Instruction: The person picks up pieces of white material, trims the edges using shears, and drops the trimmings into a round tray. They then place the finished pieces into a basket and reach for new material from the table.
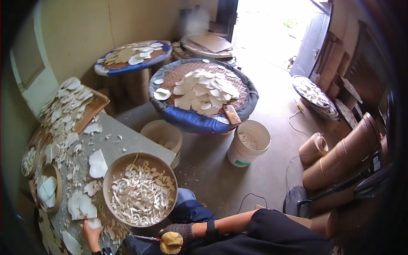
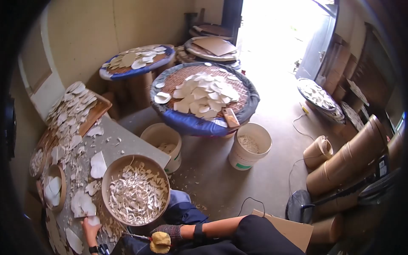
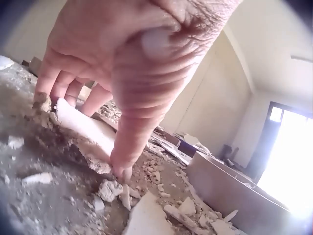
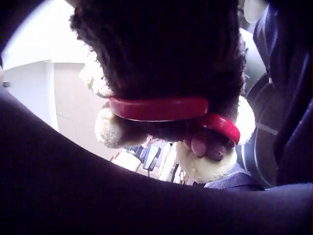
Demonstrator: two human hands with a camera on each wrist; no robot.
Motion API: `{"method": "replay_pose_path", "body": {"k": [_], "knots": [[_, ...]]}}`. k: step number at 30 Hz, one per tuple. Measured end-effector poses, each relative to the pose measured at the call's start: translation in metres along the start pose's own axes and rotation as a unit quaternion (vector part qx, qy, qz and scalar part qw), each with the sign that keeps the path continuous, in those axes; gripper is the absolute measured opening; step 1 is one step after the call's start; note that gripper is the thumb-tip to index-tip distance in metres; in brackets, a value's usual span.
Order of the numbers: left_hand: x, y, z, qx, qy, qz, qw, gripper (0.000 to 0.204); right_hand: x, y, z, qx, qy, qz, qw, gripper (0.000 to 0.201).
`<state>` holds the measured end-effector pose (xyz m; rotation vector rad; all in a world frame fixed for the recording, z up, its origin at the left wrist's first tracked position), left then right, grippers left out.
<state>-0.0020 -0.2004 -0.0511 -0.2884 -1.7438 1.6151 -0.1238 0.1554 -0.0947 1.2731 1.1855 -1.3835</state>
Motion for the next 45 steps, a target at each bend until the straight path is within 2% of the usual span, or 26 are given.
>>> {"method": "replay_pose_path", "body": {"k": [4,5,7,8,10,11,12,13,14,16,17,20,21,22,24,28,29,30,34,36,37,38,39,40,41,45], "knots": [[0.003,-0.009,-0.010,0.057,0.082,0.098,0.990,0.055,-0.059,-0.004,-0.012,-0.064,0.077,0.158,0.982,0.030],[0.007,-0.012,-0.014,0.078,0.092,0.112,0.986,0.048,-0.022,0.005,-0.003,-0.068,0.077,0.166,0.981,0.026],[-0.009,-0.007,-0.012,0.048,0.073,-0.142,0.986,0.035,0.079,0.034,0.021,-0.080,0.079,0.183,0.977,0.026],[-0.007,-0.011,-0.018,0.032,0.058,-0.265,0.962,0.030,0.052,0.027,0.016,-0.083,0.087,0.135,0.984,0.030],[-0.016,-0.021,-0.022,0.082,0.054,-0.239,0.966,0.021,0.002,0.010,0.000,-0.107,0.102,0.046,0.988,0.039],[-0.030,-0.014,-0.027,0.082,-0.016,-0.226,0.971,0.020,0.010,0.012,-0.001,-0.083,0.073,0.083,0.990,0.041],[-0.052,0.002,-0.027,0.093,0.026,-0.229,0.969,0.020,0.027,0.014,-0.003,-0.072,0.060,0.154,0.984,0.041],[-0.043,0.001,-0.037,0.080,0.018,-0.213,0.974,0.022,-0.035,-0.008,-0.004,-0.056,-0.010,0.052,0.997,0.046],[-0.043,0.006,-0.043,0.075,0.001,-0.256,0.964,0.020,-0.019,-0.006,-0.004,-0.099,0.016,0.079,0.992,0.050],[-0.030,0.007,-0.057,0.071,-0.056,-0.431,0.898,0.013,-0.030,-0.011,-0.003,-0.100,-0.021,0.040,0.994,0.054],[-0.019,0.006,-0.064,0.081,-0.086,-0.522,0.845,0.018,-0.030,-0.011,-0.004,-0.101,0.102,0.140,0.980,0.058],[0.012,-0.009,-0.081,0.069,-0.113,-0.630,0.765,0.026,0.019,-0.010,-0.017,-0.051,0.089,0.233,0.967,0.035],[0.020,-0.014,-0.087,0.063,-0.129,-0.653,0.744,0.026,0.013,-0.004,-0.009,-0.096,0.142,0.287,0.942,0.022],[0.030,-0.018,-0.091,0.052,-0.137,-0.678,0.720,0.025,0.008,-0.006,-0.005,-0.093,0.094,0.111,0.985,0.020],[0.041,-0.019,-0.099,0.060,-0.137,-0.687,0.711,0.026,0.008,0.002,-0.006,-0.078,0.190,0.400,0.893,0.019],[0.069,-0.013,-0.116,0.056,-0.145,-0.713,0.684,0.029,0.038,0.011,-0.005,-0.070,0.224,0.516,0.823,0.021],[0.074,-0.007,-0.120,0.056,-0.157,-0.715,0.678,0.034,0.019,0.008,0.003,-0.096,0.158,0.325,0.927,0.022],[0.081,-0.004,-0.123,0.060,-0.153,-0.709,0.686,0.036,0.010,0.007,0.011,-0.091,0.127,0.223,0.962,0.022],[0.112,0.007,-0.132,0.067,-0.123,-0.692,0.708,0.045,0.008,0.012,0.027,-0.045,0.098,0.138,0.984,0.026],[0.126,0.011,-0.135,0.061,-0.110,-0.681,0.721,0.046,0.034,0.020,0.033,-0.067,0.102,0.367,0.922,0.026],[0.127,0.018,-0.136,0.043,-0.109,-0.687,0.717,0.045,0.048,0.027,0.034,-0.090,0.122,0.566,0.810,0.027],[0.130,0.020,-0.137,0.033,-0.114,-0.686,0.718,0.045,0.046,0.035,0.038,-0.120,0.153,0.759,0.622,0.031],[0.133,0.021,-0.137,0.023,-0.118,-0.684,0.719,0.045,0.042,0.036,0.041,-0.105,0.160,0.774,0.604,0.030],[0.134,0.022,-0.137,0.014,-0.123,-0.683,0.720,0.045,0.045,0.028,0.044,-0.105,0.116,0.569,0.807,0.031],[0.131,0.023,-0.136,-0.002,-0.122,-0.676,0.727,0.048,0.049,0.019,0.047,-0.096,0.062,0.317,0.942,0.031],[0.127,0.021,-0.132,0.063,-0.116,-0.676,0.725,0.055,0.002,0.011,0.046,-0.099,0.089,0.181,0.974,0.025]]}}
Point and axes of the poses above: each hand's wrist, its own z-axis towards the middle knuckle, its own y-axis out of the palm, x = y × z, the point moved 6 cm from there along z, towards the middle knuckle, and after that the axes turned 5 degrees about y, right-handed, at the moved point
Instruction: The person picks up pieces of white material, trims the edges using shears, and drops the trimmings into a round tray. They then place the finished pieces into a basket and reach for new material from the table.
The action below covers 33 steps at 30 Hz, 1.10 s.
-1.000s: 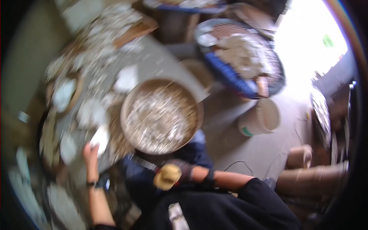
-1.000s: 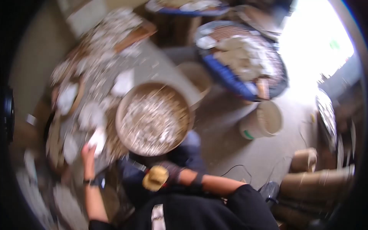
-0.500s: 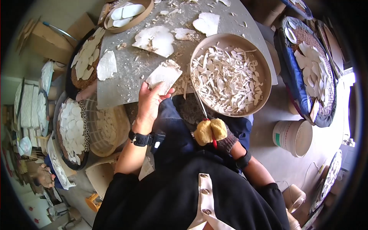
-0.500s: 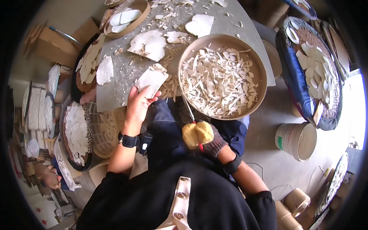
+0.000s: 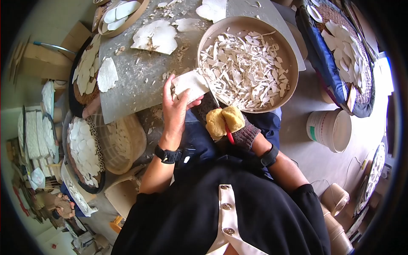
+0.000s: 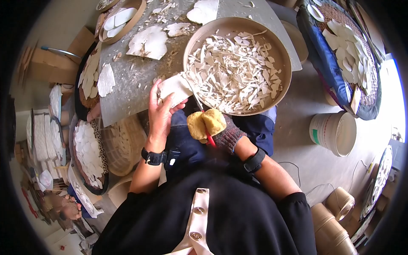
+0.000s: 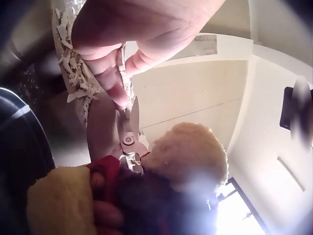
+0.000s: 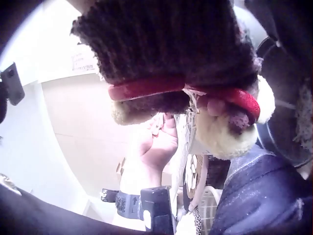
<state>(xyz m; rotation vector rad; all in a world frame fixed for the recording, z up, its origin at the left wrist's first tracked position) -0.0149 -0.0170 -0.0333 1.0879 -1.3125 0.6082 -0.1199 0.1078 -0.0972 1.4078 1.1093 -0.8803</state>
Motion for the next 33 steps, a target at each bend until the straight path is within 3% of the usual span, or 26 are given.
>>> {"method": "replay_pose_path", "body": {"k": [1,2,5,8,10,12,13,14,15,17,19,22,25,28,30,31,32,33], "knots": [[0.000,0.001,0.002,-0.007,-0.009,0.000,1.000,0.055,-0.003,0.002,0.002,-0.003,-0.014,-0.009,1.000,0.024],[0.000,0.001,0.004,-0.012,-0.018,0.000,1.000,0.054,-0.005,0.002,0.001,0.024,-0.051,-0.134,0.989,0.023],[-0.002,0.000,0.010,-0.029,-0.043,0.009,0.999,0.051,0.005,0.002,0.000,0.037,-0.003,0.005,0.999,0.021],[0.005,0.002,0.015,-0.048,-0.058,0.023,0.997,0.047,0.012,0.003,0.004,0.040,-0.010,-0.057,0.998,0.020],[0.010,0.004,0.016,-0.071,-0.071,0.035,0.994,0.047,0.015,0.004,0.002,0.034,0.001,0.013,0.999,0.021],[0.015,0.008,0.014,-0.088,-0.082,0.043,0.992,0.047,-0.004,0.011,-0.002,0.027,0.025,0.192,0.981,0.021],[0.017,0.011,0.010,-0.094,-0.087,0.045,0.991,0.048,-0.013,0.009,-0.003,0.035,-0.020,0.018,0.999,0.022],[0.017,0.013,0.008,-0.099,-0.091,0.048,0.990,0.048,-0.020,0.007,-0.003,0.043,-0.064,-0.158,0.985,0.022],[0.015,0.012,0.008,-0.098,-0.108,0.049,0.988,0.049,-0.025,0.008,-0.005,0.048,-0.103,-0.328,0.938,0.023],[0.009,0.005,0.009,-0.094,-0.141,0.051,0.984,0.051,-0.011,0.008,-0.004,0.069,-0.027,-0.115,0.991,0.022],[0.008,0.003,0.012,-0.134,-0.158,0.057,0.977,0.055,-0.010,0.007,-0.008,0.079,0.031,-0.021,0.996,0.021],[0.011,-0.006,0.020,-0.166,-0.171,0.079,0.968,0.053,-0.001,0.002,-0.010,0.072,0.037,-0.096,0.992,0.021],[0.003,-0.037,0.035,-0.001,-0.069,-0.010,0.998,0.046,-0.002,0.002,-0.015,0.084,0.015,-0.123,0.989,0.021],[0.005,-0.042,0.035,0.023,-0.031,-0.054,0.998,0.038,-0.015,0.012,-0.015,0.046,-0.051,-0.162,0.984,0.018],[0.009,-0.037,0.028,0.020,-0.016,-0.054,0.998,0.036,0.000,0.008,-0.008,0.038,-0.010,-0.068,0.997,0.016],[0.009,-0.033,0.023,0.012,-0.019,-0.037,0.999,0.036,-0.009,0.009,-0.008,0.055,-0.112,-0.237,0.963,0.018],[0.010,-0.030,0.019,0.003,-0.021,-0.021,1.000,0.035,-0.022,0.011,-0.009,0.106,-0.210,-0.394,0.889,0.019],[0.010,-0.028,0.016,-0.006,-0.024,-0.004,1.000,0.035,-0.025,0.012,-0.007,0.119,-0.223,-0.377,0.891,0.017]]}}
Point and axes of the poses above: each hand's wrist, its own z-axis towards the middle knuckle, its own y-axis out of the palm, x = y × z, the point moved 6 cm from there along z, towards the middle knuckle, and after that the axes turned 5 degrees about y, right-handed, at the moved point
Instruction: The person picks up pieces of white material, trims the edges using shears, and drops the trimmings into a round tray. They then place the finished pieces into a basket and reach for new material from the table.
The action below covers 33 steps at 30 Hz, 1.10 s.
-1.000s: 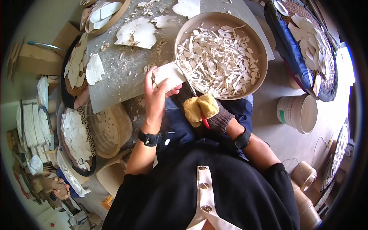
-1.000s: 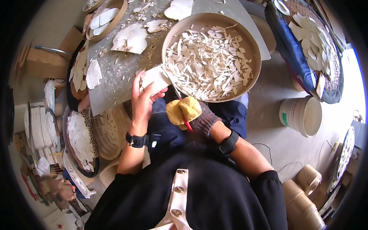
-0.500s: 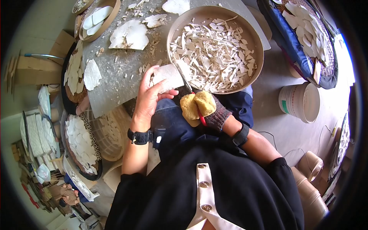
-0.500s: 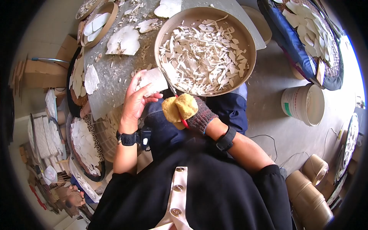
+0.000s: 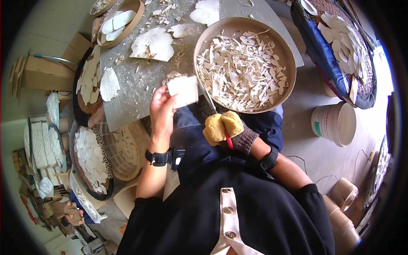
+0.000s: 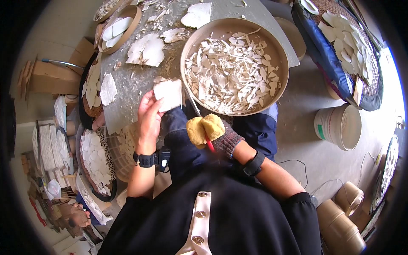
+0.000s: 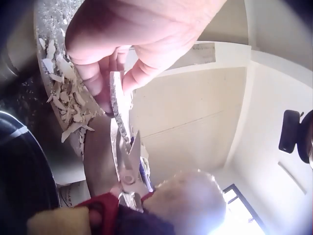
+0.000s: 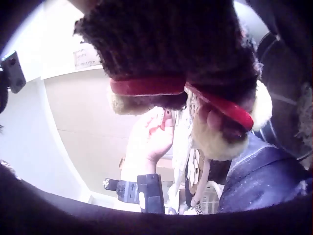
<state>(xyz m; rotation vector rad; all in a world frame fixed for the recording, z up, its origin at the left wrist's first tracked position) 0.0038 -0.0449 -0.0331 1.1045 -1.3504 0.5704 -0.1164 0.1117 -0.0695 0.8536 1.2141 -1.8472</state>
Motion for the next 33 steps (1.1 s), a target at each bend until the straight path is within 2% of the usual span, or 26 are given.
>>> {"method": "replay_pose_path", "body": {"k": [2,3,4,5,6,7,8,9,11,13,17,20,21,24,25,26,28,31,33], "knots": [[-0.006,0.002,-0.007,-0.036,0.003,0.058,0.998,0.041,-0.006,0.003,0.005,0.038,-0.008,0.031,0.999,0.014],[-0.005,0.005,-0.013,-0.039,-0.020,0.066,0.997,0.041,0.018,0.019,-0.001,-0.008,0.082,0.242,0.967,0.016],[-0.003,0.009,-0.016,-0.042,-0.042,0.074,0.995,0.042,0.042,0.035,-0.009,-0.013,0.178,0.440,0.880,0.018],[-0.001,0.009,-0.016,-0.024,-0.027,0.055,0.998,0.042,0.034,0.035,-0.008,-0.015,0.229,0.609,0.759,0.019],[0.000,0.009,-0.016,-0.006,-0.011,0.036,0.999,0.043,0.027,0.038,-0.007,-0.018,0.270,0.750,0.603,0.020],[0.001,0.009,-0.017,0.012,0.004,0.017,1.000,0.043,0.038,0.042,-0.011,-0.056,0.254,0.676,0.689,0.024],[-0.001,0.007,-0.018,0.026,0.017,0.013,0.999,0.042,0.025,0.034,-0.005,-0.079,0.226,0.554,0.797,0.024],[-0.005,0.005,-0.020,0.040,0.030,0.009,0.999,0.041,0.003,0.019,0.004,-0.099,0.192,0.416,0.883,0.025],[-0.012,0.000,-0.019,0.042,0.034,0.013,0.998,0.040,-0.013,0.009,0.011,-0.129,0.159,0.272,0.940,0.026],[-0.016,-0.003,-0.017,0.032,0.010,0.011,0.999,0.040,0.008,0.020,0.000,-0.108,0.174,0.279,0.938,0.026],[-0.005,-0.004,-0.009,-0.021,-0.022,0.055,0.998,0.039,-0.008,0.013,0.005,-0.101,0.170,0.288,0.937,0.025],[0.002,0.005,-0.011,-0.065,-0.041,0.073,0.994,0.037,0.005,0.023,-0.001,-0.111,0.243,0.470,0.841,0.025],[0.002,0.004,-0.010,-0.065,-0.035,0.081,0.994,0.036,0.001,0.019,0.001,-0.121,0.249,0.442,0.853,0.024],[-0.003,0.001,-0.006,-0.084,-0.079,0.068,0.991,0.037,0.010,0.029,-0.005,-0.100,0.225,0.464,0.851,0.023],[-0.003,0.001,-0.004,-0.091,-0.084,0.064,0.990,0.037,0.012,0.028,-0.009,-0.094,0.209,0.348,0.909,0.021],[-0.004,0.001,-0.004,-0.096,-0.091,0.061,0.989,0.037,0.003,0.021,-0.007,-0.088,0.170,0.267,0.944,0.021],[-0.006,-0.001,-0.004,-0.098,-0.099,0.059,0.988,0.036,-0.015,0.011,-0.003,-0.076,0.088,0.100,0.988,0.019],[-0.007,-0.005,-0.003,-0.086,-0.093,0.067,0.990,0.034,0.013,0.027,-0.011,-0.126,0.196,0.232,0.944,0.018],[-0.005,-0.009,-0.002,-0.075,-0.083,0.079,0.991,0.036,0.026,0.035,-0.013,-0.120,0.197,0.303,0.924,0.018]]}}
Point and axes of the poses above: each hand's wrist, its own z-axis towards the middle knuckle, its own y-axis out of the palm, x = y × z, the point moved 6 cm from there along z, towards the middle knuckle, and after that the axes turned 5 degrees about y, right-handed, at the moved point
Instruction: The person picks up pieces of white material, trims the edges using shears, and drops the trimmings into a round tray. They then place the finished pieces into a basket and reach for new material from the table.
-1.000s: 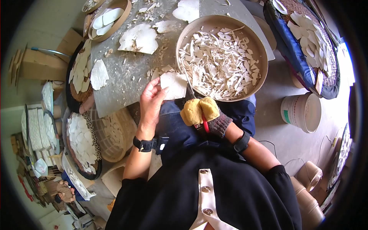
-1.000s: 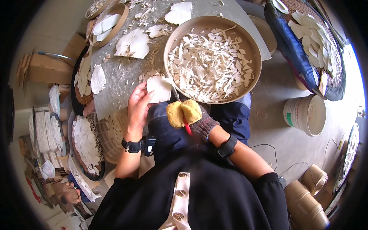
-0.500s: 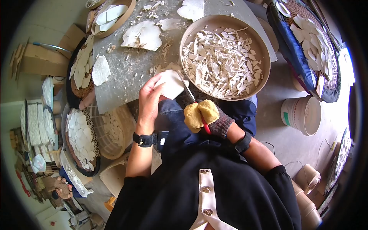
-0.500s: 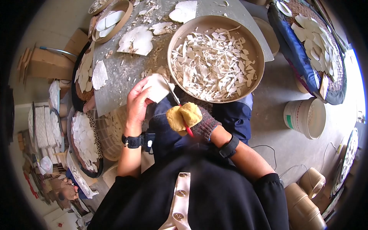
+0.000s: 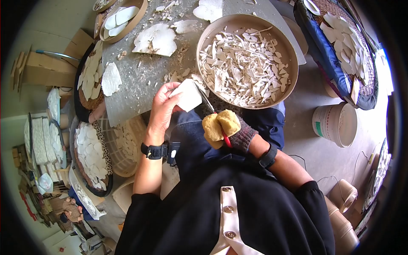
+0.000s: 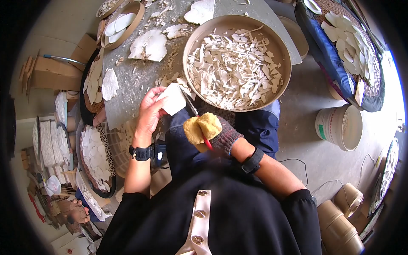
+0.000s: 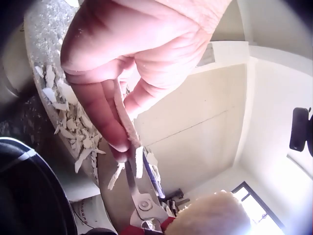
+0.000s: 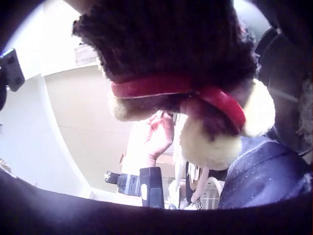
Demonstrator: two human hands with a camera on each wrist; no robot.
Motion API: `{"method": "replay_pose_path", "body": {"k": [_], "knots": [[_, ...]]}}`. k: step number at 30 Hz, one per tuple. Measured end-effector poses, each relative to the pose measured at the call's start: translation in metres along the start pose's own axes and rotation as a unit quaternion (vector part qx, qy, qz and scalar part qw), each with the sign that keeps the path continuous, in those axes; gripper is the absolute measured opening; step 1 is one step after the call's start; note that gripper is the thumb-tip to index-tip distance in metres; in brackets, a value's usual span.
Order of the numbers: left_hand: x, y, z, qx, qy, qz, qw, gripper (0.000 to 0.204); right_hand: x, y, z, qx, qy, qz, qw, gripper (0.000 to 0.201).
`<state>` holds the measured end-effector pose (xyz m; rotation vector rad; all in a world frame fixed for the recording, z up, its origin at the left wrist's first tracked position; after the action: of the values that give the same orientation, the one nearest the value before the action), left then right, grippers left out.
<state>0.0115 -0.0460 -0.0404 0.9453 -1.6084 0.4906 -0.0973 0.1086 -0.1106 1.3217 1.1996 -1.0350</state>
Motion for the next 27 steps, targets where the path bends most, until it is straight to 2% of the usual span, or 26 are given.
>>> {"method": "replay_pose_path", "body": {"k": [2,3,4,5,6,7,9,10,13,14,16,18,20,22,24,26,27], "knots": [[0.008,0.003,0.000,-0.031,0.016,0.025,0.999,0.036,0.009,0.001,0.000,-0.010,0.032,0.194,0.980,0.017],[0.010,0.004,-0.001,-0.045,0.023,0.037,0.998,0.037,-0.009,0.007,-0.002,-0.015,0.067,0.347,0.935,0.016],[0.008,0.006,-0.003,-0.066,0.012,0.048,0.997,0.037,-0.017,0.012,-0.003,-0.018,0.100,0.490,0.866,0.016],[0.005,0.009,-0.004,-0.088,0.002,0.058,0.994,0.037,-0.019,0.008,-0.002,-0.010,0.052,0.375,0.926,0.017],[0.003,0.012,-0.006,-0.110,-0.008,0.069,0.992,0.037,-0.019,0.003,0.000,-0.001,0.002,0.252,0.968,0.018],[0.006,0.011,-0.008,-0.083,0.010,0.053,0.995,0.037,-0.020,0.001,0.002,0.008,-0.048,0.125,0.991,0.019],[0.013,0.018,-0.015,-0.029,0.047,0.020,0.998,0.037,-0.023,0.000,0.002,0.005,-0.068,0.036,0.997,0.020],[0.011,0.015,-0.017,0.028,0.083,-0.010,0.996,0.041,-0.020,0.000,0.002,-0.007,-0.038,0.077,0.996,0.019],[-0.006,0.007,-0.016,0.144,0.196,-0.027,0.970,0.041,-0.016,0.007,0.002,-0.019,0.001,0.037,0.999,0.019],[-0.006,0.011,-0.015,0.136,0.172,-0.033,0.975,0.041,-0.019,0.009,0.001,-0.017,0.015,0.024,0.999,0.020],[-0.001,0.019,-0.019,0.122,0.122,-0.042,0.984,0.039,-0.031,0.011,-0.005,-0.011,0.076,0.140,0.987,0.020],[0.004,0.018,-0.017,0.088,0.115,-0.018,0.989,0.040,-0.031,0.009,-0.003,-0.011,-0.009,-0.060,0.998,0.023],[0.008,0.018,-0.015,0.069,0.104,-0.006,0.992,0.040,-0.035,0.008,-0.002,0.000,-0.071,-0.205,0.976,0.022],[0.008,0.020,-0.015,0.068,0.084,-0.007,0.994,0.040,-0.040,0.009,-0.003,0.021,-0.105,-0.293,0.950,0.021],[0.006,0.019,-0.015,0.062,0.067,-0.007,0.996,0.040,-0.025,0.011,-0.003,0.006,-0.026,-0.132,0.991,0.022],[0.003,0.019,-0.016,0.059,0.059,-0.005,0.996,0.040,-0.020,0.012,-0.005,0.000,0.004,-0.087,0.996,0.023],[0.002,0.019,-0.017,0.059,0.059,-0.002,0.997,0.040,-0.023,0.012,-0.007,-0.001,-0.006,-0.124,0.992,0.024]]}}
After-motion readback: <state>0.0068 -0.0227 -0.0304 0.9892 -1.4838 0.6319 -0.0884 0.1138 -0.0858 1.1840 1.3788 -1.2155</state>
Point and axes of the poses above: each hand's wrist, its own z-axis towards the middle knuckle, its own y-axis out of the palm, x = y × z, the point moved 6 cm from there along z, towards the middle knuckle, and after that the axes turned 5 degrees about y, right-handed, at the moved point
